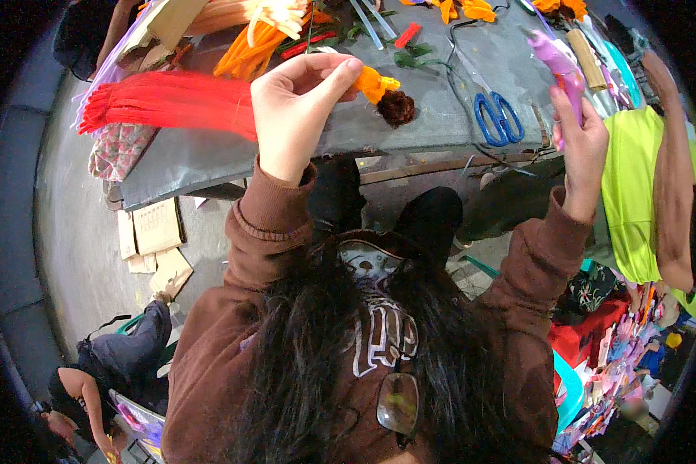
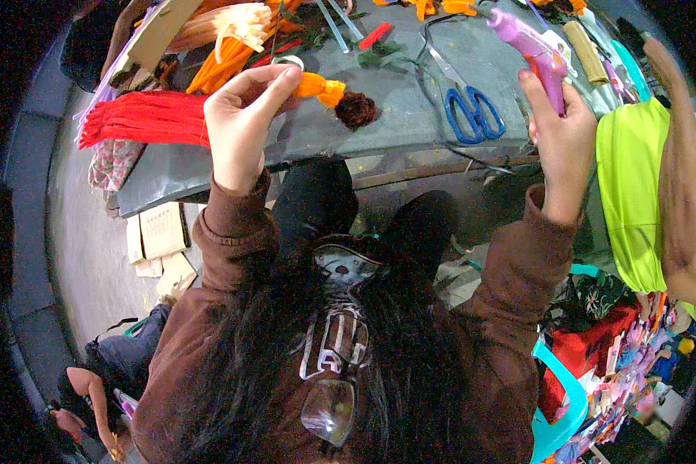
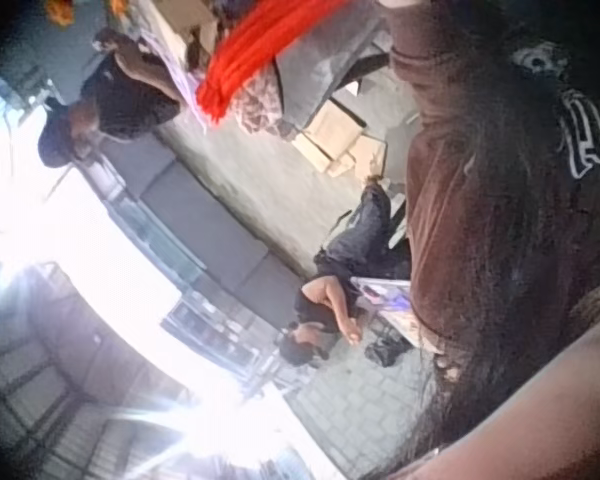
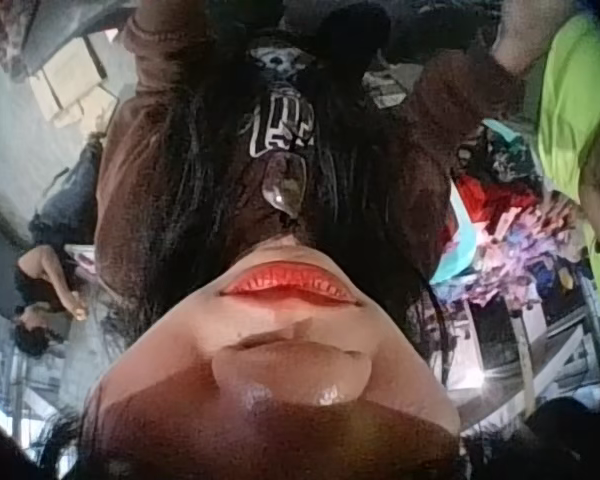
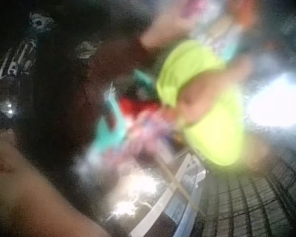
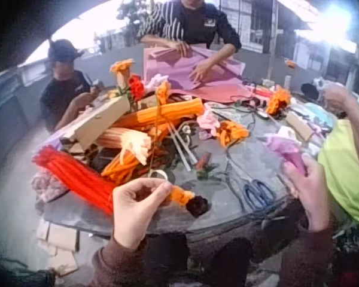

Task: The person constructs artificial flowers by applying hot glue to pipe cleaner petals and attaching them to a central core.

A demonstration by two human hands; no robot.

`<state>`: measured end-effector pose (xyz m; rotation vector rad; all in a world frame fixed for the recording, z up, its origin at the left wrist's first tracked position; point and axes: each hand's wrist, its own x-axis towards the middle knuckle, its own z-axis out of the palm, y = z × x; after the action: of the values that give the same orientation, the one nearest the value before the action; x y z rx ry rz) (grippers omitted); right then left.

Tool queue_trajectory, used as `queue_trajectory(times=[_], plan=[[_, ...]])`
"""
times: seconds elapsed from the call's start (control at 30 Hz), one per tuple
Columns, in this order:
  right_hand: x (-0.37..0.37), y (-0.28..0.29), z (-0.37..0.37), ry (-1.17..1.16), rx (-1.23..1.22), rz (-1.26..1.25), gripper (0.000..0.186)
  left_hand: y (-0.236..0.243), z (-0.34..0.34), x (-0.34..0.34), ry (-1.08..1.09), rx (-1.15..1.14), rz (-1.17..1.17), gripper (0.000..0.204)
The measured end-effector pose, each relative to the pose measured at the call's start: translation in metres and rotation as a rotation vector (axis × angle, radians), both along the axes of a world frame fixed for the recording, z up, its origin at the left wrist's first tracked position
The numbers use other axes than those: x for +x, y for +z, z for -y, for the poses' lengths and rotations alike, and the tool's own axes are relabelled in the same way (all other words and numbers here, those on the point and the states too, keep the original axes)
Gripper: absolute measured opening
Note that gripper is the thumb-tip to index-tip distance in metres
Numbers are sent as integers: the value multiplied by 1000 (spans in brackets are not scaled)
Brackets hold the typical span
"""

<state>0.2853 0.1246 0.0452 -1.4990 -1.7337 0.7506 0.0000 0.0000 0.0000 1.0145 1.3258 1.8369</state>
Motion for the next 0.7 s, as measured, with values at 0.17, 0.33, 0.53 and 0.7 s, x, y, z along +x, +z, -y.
queue_trajectory(times=[0.17,0.33,0.53,0.7], plan=[[-6,-19,-21,-213,302,534,50,-4,-3,6,-80,-7,20,18],[-27,-38,-30,-238,245,878,57,-4,-1,1,-118,-52,-74,17],[-61,-22,5,520,264,-65,29,1,0,3,-245,-103,-181,17],[-89,-19,30,930,-172,-219,19,1,-1,11,-345,-140,-313,14]])
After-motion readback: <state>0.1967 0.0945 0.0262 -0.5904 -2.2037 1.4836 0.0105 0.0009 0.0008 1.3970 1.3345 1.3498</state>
